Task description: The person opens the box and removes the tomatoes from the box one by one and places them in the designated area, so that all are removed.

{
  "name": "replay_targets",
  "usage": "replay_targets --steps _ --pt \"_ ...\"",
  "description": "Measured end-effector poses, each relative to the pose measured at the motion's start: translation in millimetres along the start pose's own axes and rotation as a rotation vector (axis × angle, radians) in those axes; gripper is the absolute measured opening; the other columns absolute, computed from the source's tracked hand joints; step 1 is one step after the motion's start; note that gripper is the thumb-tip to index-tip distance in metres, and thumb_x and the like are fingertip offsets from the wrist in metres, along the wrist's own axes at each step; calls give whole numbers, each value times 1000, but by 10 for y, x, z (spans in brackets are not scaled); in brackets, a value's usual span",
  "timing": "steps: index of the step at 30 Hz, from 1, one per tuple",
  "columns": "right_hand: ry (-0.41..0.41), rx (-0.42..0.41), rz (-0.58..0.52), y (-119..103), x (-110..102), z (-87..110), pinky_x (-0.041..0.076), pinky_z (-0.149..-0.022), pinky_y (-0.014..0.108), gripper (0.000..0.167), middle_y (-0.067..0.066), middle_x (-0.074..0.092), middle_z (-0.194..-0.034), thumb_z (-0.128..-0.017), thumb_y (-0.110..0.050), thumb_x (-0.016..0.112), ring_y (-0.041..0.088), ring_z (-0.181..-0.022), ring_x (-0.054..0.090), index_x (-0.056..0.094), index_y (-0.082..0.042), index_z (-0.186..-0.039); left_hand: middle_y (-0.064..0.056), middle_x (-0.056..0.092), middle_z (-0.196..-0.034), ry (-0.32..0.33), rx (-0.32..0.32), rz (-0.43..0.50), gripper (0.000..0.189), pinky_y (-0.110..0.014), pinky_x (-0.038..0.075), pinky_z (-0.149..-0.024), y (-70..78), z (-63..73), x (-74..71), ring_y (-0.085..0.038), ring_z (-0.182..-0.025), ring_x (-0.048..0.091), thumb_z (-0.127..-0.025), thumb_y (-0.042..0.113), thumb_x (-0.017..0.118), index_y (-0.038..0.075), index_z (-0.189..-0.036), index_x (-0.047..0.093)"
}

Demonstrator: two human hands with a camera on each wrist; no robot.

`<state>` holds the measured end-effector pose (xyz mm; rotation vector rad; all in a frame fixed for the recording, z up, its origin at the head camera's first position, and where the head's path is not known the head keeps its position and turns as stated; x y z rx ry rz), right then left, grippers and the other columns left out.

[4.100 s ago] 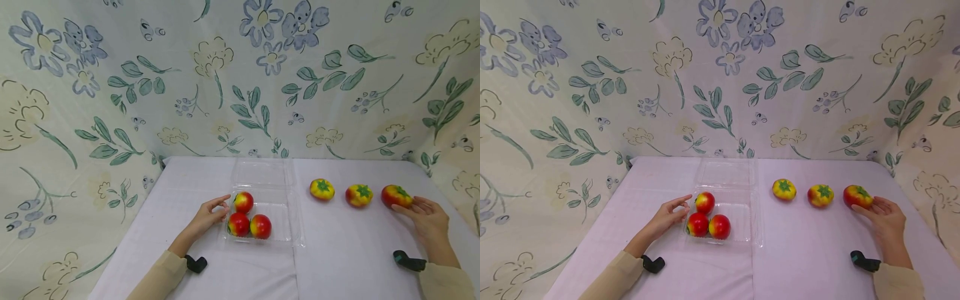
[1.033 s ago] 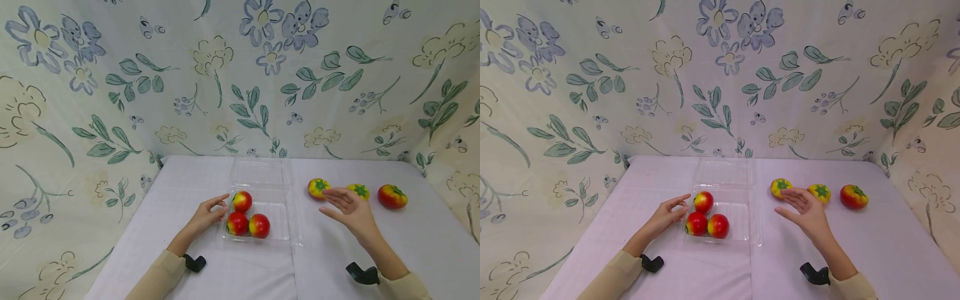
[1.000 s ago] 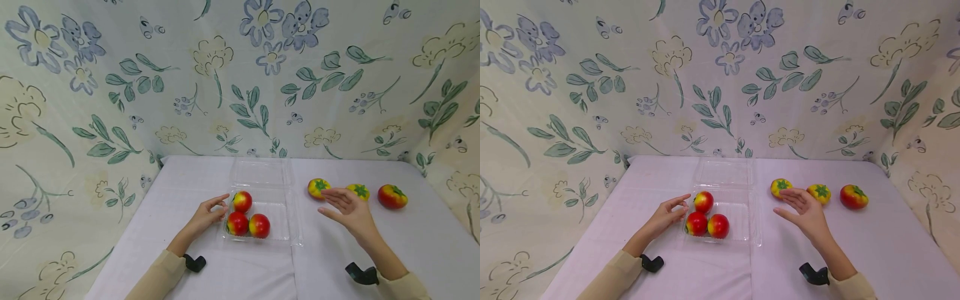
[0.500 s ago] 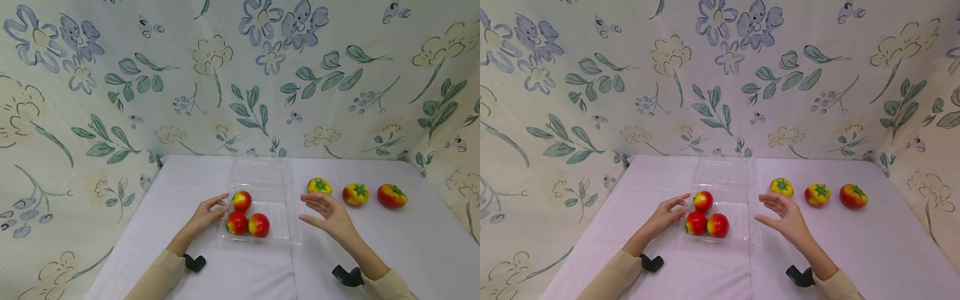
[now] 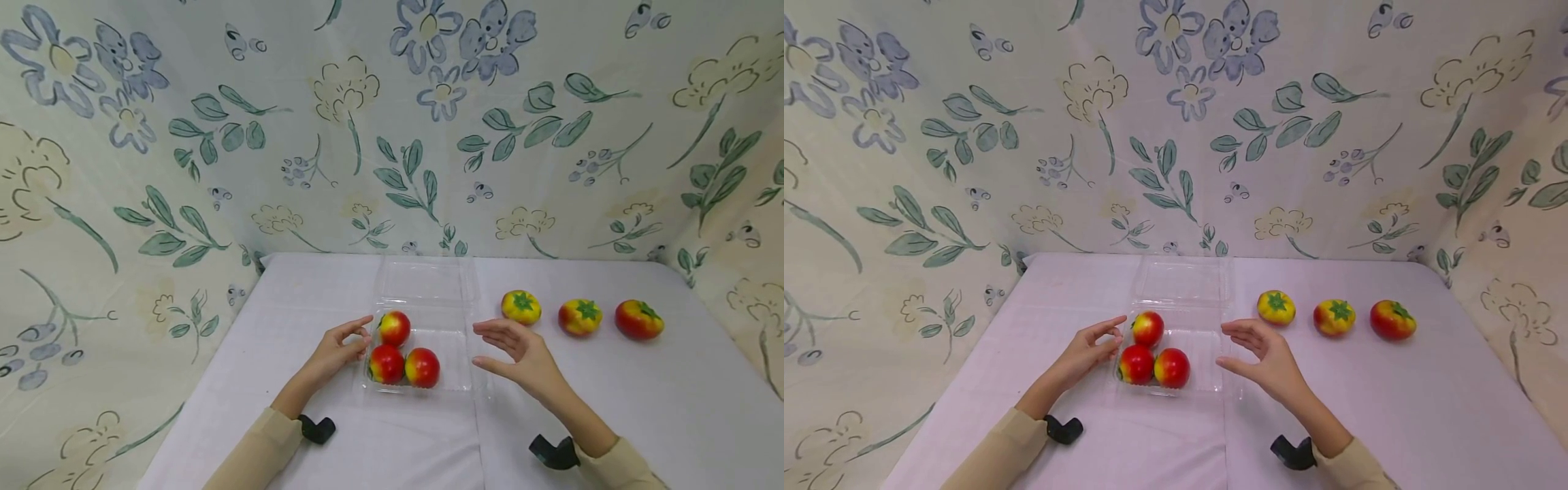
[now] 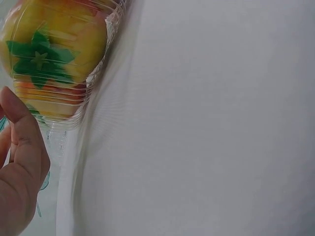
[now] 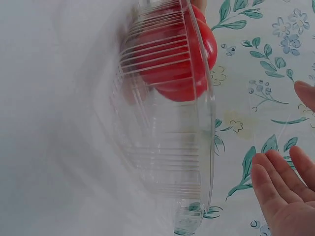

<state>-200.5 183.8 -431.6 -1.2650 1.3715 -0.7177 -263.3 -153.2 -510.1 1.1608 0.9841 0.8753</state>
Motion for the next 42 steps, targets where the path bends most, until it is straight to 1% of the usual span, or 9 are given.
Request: replay_targets --steps 2,6,10,13,16,18,23,30,42 --pt "-16 6 4 4 36 -4 47 -93 18 53 16 64 -126 -80 -9 84 27 -117 61 60 1 -125 -10 57 -108 2 1 0 52 -21 54 -74 -4 -4 -4 -17 -71 58 -98 24 66 15 -146 52" --pt "-49 5 19 12 112 0 47 -93 18 52 12 65 -123 -80 -12 85 24 -116 62 62 -2 -125 -10 57 -108 1 1 5 52 -22 54 -74 -8 -8 -6 -18 -71 58 -97 24 66 15 -146 52" --pt "-72 -2 31 28 196 5 47 -94 21 53 9 65 -123 -79 -15 86 28 -117 61 62 -4 -125 -11 56 -108 -4 2 14 52 -21 54 -74 1 -2 -3 -17 -72 57 -98 23 66 13 -147 52" --pt "-87 3 40 43 269 0 49 -97 33 54 7 64 -123 -79 -17 86 33 -118 59 62 -5 -125 -12 56 -109 -5 -3 11 52 -21 54 -75 5 0 -2 -17 -72 57 -97 22 66 14 -147 52" --pt "-100 11 54 55 343 -10 47 -98 46 53 6 64 -124 -80 -18 86 37 -119 58 62 -7 -126 -12 56 -109 -9 0 5 53 -21 54 -75 7 -2 -3 -17 -72 57 -98 23 66 13 -147 51" --pt "-108 10 48 60 389 -16 45 -98 51 53 6 64 -125 -79 -17 86 40 -120 57 62 -7 -126 -12 56 -109 -14 5 3 54 -20 53 -75 3 -8 -2 -17 -72 57 -98 23 66 12 -148 50" --pt "-131 -2 27 59 496 -33 44 -99 52 53 6 64 -125 -79 -16 86 40 -119 56 62 -8 -126 -12 56 -109 -18 14 3 54 -19 53 -73 -3 -17 -2 -20 -73 57 -98 24 66 12 -148 50" --pt "-144 51 44 94 641 -46 43 -100 55 53 11 63 -128 -79 -18 86 41 -123 54 63 -13 -127 -12 56 -108 -16 20 5 53 -19 53 -72 -9 -20 -5 -20 -73 56 -98 22 66 12 -147 50" --pt "-160 -22 93 66 785 -91 44 -99 57 57 10 61 -130 -79 -20 86 41 -121 55 61 -13 -130 -12 56 -108 -12 14 13 53 -19 53 -72 6 -10 -9 -20 -72 57 -98 21 66 11 -147 50"
Point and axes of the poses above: each hand's wrist, its own z-axis away from the middle knuckle, its own x-axis out of the palm, y = z × x, the point moved 5 cm from there along -z, towards the middle knuckle
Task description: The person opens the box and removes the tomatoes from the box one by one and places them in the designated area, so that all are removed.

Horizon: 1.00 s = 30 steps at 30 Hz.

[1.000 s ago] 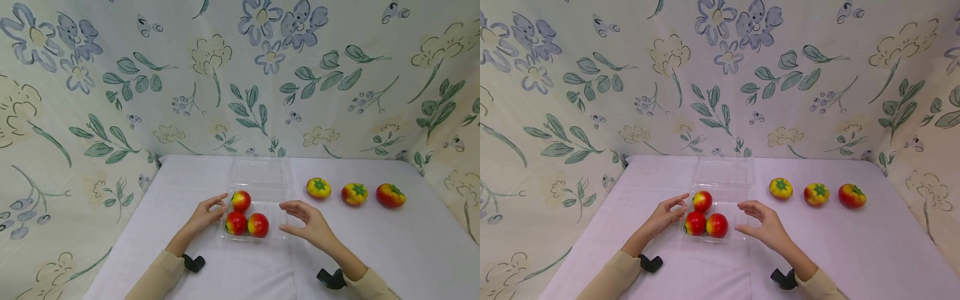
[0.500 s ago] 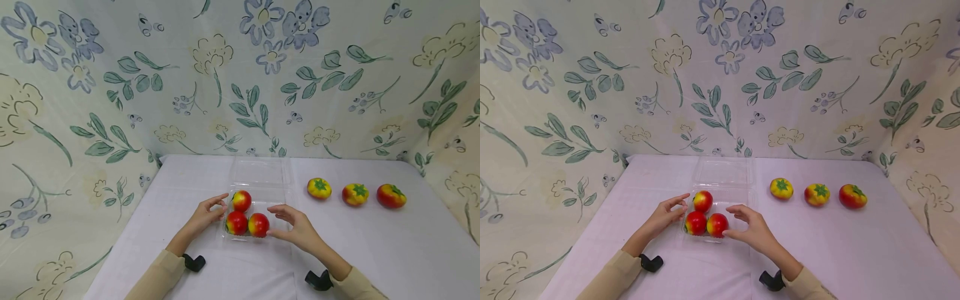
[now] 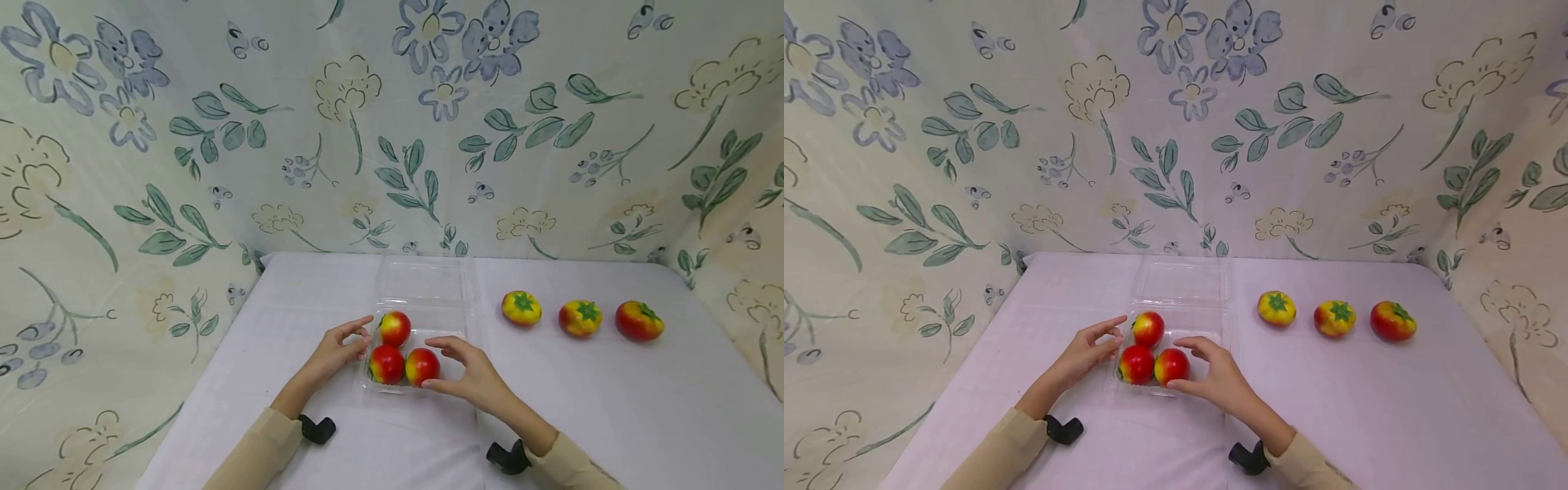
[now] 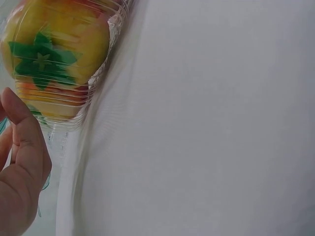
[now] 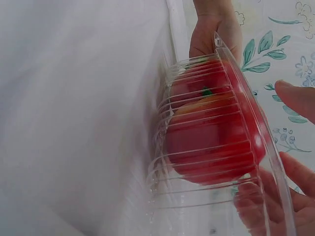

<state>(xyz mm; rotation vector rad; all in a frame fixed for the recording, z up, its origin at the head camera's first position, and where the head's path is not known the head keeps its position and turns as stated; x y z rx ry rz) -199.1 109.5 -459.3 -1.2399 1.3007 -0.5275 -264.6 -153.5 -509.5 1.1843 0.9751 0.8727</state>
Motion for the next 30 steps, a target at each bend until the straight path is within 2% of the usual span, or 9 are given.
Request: replay_targets --steps 4,11,19,30 --pt "-7 -21 36 20 42 -29 45 -97 56 59 12 61 -130 -79 -22 86 38 -120 56 61 -8 -130 -11 56 -107 1 -5 0 53 -20 53 -73 -4 1 4 -17 -71 57 -97 21 66 11 -147 50" --pt "-28 -38 65 38 95 -70 46 -97 55 63 17 61 -128 -79 -26 87 36 -120 57 59 -2 -130 -12 56 -108 -4 0 -20 54 -20 52 -72 -9 0 9 -20 -73 57 -98 24 66 13 -148 50" --pt "-59 3 88 49 126 -96 47 -98 53 66 14 62 -129 -78 -27 87 33 -120 57 59 -1 -131 -10 57 -107 3 7 -17 53 -21 53 -73 -14 4 2 -18 -71 58 -98 25 66 13 -147 51" --pt "-85 10 87 61 122 -126 48 -97 53 65 11 62 -127 -78 -25 87 34 -118 59 59 1 -130 -12 57 -109 -3 -3 -15 54 -21 53 -74 5 4 4 -17 -72 57 -98 24 65 13 -148 49"
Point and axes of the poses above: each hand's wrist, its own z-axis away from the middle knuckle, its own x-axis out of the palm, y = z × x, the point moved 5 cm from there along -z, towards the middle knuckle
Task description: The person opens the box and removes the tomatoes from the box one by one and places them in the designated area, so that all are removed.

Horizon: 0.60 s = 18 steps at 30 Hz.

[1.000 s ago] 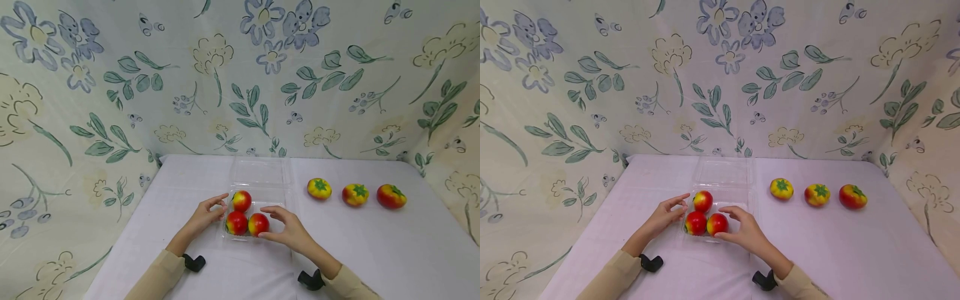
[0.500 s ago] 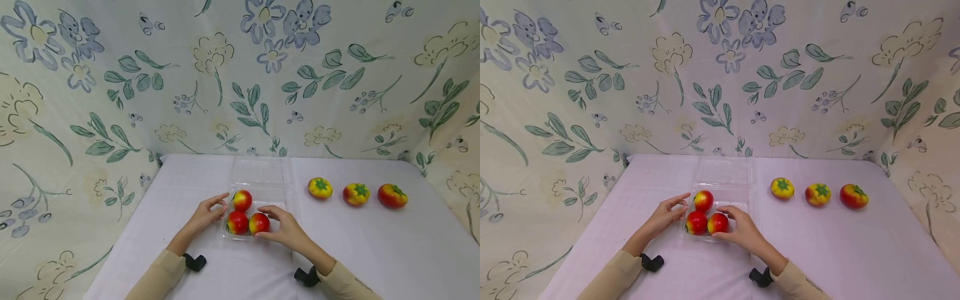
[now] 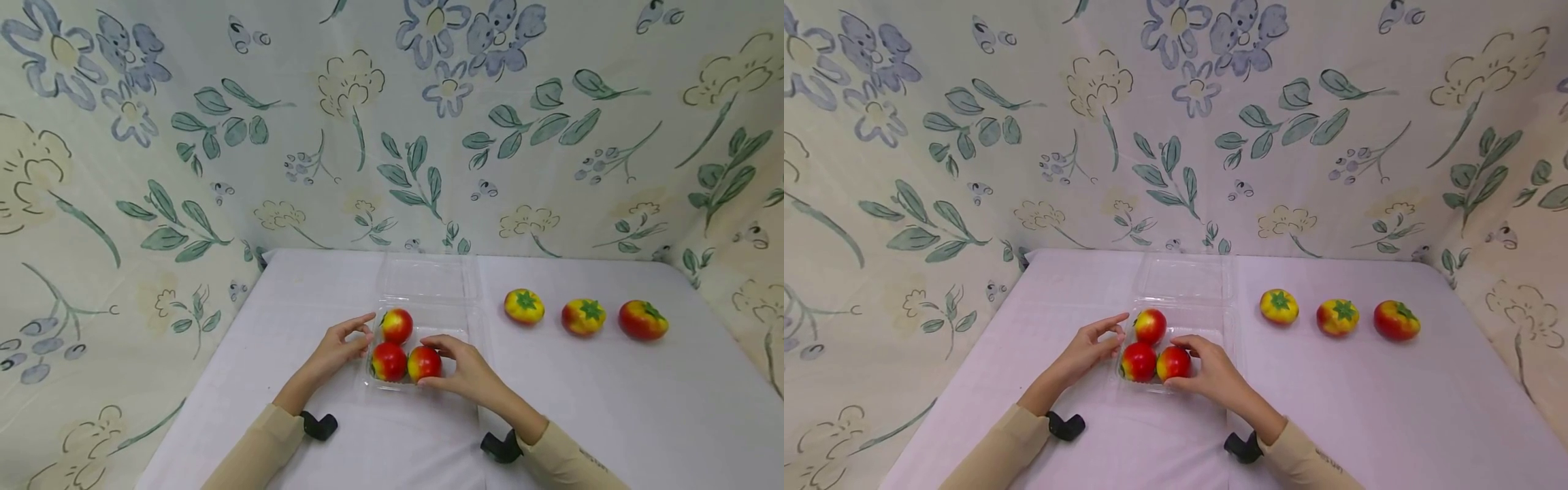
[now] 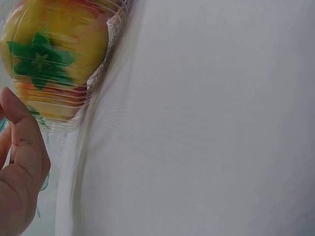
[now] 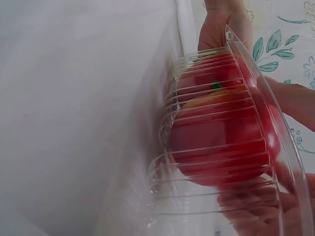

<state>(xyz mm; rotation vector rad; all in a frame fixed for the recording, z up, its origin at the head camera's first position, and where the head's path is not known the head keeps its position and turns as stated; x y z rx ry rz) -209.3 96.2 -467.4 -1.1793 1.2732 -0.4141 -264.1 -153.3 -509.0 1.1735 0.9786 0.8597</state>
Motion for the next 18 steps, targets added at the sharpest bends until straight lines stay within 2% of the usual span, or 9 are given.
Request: replay_targets --steps 18 --pt "-16 -9 22 21 -32 -22 51 -95 46 58 8 64 -122 -78 -25 87 29 -112 62 62 -4 -126 -11 57 -107 4 -4 20 53 -21 54 -74 -1 -21 1 -17 -72 57 -98 21 65 9 -148 49"
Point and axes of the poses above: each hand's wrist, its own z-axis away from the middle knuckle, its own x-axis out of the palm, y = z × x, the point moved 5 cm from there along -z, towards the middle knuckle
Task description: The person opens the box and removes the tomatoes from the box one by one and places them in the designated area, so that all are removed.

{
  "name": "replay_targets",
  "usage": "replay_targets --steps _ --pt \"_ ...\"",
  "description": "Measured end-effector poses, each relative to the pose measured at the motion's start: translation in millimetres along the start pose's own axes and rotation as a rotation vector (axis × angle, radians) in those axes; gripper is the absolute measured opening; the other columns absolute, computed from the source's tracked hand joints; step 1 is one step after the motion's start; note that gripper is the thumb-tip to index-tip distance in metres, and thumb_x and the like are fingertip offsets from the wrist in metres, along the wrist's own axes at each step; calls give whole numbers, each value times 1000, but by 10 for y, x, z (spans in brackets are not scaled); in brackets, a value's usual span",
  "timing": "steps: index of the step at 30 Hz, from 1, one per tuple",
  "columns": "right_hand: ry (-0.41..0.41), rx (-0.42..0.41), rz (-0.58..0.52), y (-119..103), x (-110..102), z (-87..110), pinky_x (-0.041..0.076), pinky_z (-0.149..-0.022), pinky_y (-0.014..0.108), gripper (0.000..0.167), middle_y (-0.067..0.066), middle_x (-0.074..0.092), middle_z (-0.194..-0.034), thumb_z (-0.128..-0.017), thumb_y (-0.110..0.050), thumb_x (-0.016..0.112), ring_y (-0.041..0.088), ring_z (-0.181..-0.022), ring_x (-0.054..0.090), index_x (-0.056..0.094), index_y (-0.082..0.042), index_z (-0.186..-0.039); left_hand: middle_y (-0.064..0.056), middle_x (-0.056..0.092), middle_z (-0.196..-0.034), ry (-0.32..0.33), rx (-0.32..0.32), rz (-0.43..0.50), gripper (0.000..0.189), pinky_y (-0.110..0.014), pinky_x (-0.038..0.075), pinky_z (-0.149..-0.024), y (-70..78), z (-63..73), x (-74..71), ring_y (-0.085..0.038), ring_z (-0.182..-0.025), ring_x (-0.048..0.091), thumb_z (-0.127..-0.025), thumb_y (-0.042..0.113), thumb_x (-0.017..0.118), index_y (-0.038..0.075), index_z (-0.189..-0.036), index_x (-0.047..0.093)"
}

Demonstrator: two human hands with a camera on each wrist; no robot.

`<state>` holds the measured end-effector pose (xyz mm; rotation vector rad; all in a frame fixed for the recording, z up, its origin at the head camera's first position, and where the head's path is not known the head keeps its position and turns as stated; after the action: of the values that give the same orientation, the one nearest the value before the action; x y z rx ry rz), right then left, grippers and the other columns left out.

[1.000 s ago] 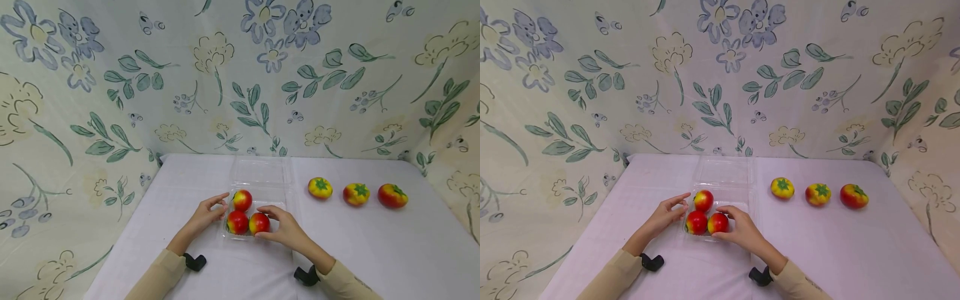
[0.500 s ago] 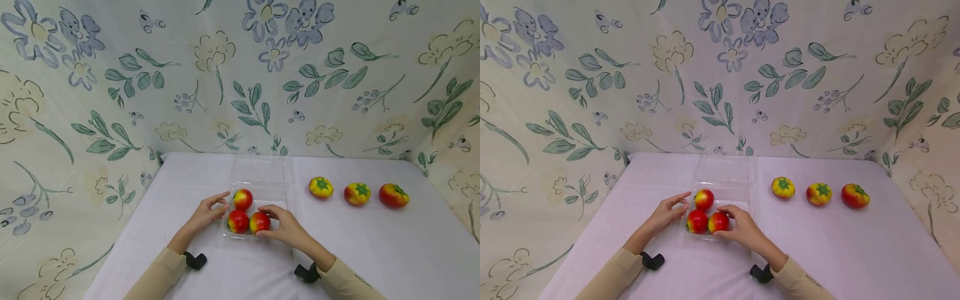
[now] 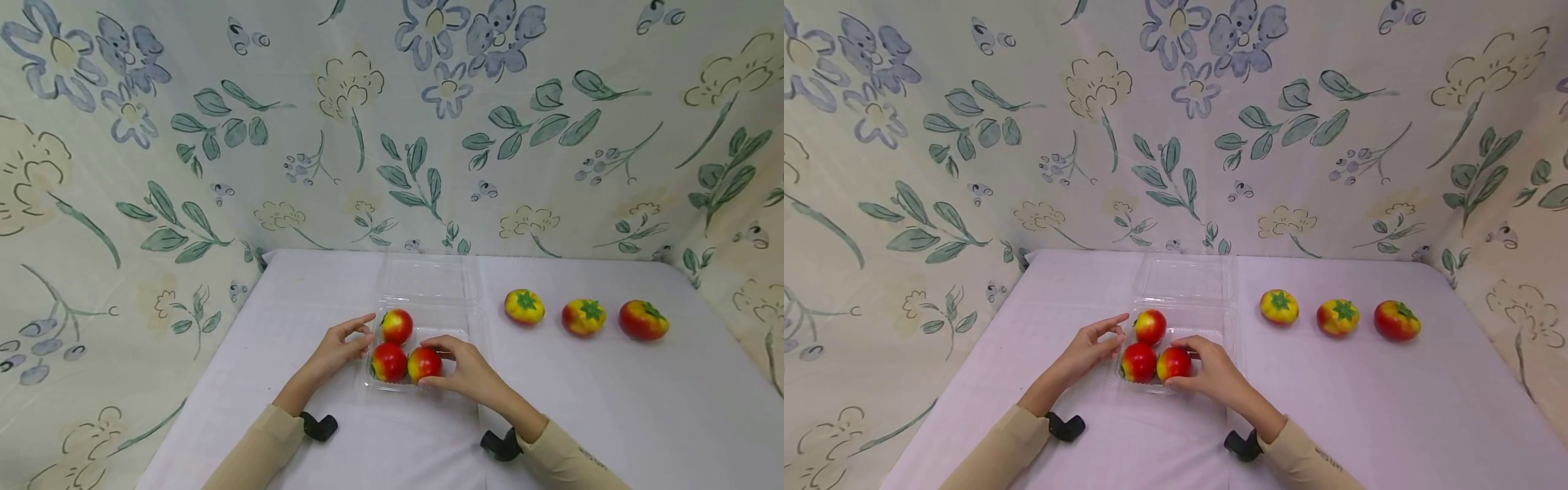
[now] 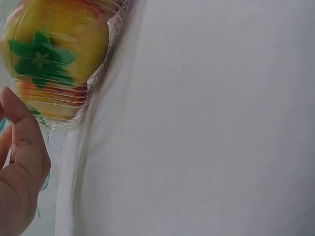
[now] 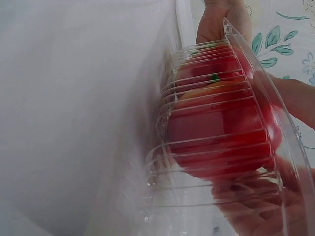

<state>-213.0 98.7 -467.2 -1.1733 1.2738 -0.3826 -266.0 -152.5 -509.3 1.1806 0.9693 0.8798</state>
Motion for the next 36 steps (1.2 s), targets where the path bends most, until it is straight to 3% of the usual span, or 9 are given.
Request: replay_targets --steps 16,36 --pt "-49 -9 57 -10 -28 0 53 -92 42 58 9 64 -123 -80 -29 85 28 -111 63 62 -3 -127 -12 56 -108 6 1 -7 53 -21 54 -74 -1 7 -5 -18 -72 57 -97 21 66 11 -147 50" --pt "33 7 75 -15 -107 38 54 -90 42 57 7 66 -119 -77 -30 88 26 -106 63 65 -5 -122 -11 57 -106 11 4 -9 52 -19 52 -71 -13 13 -12 -20 -72 56 -97 20 66 10 -146 51"
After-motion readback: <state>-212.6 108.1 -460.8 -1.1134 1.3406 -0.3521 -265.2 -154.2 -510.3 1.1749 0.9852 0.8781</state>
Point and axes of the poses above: each hand's wrist, its own z-axis away from the middle knuckle, its own x-axis out of the palm, y = z × x, the point moved 5 cm from there along -z, towards the middle knuckle
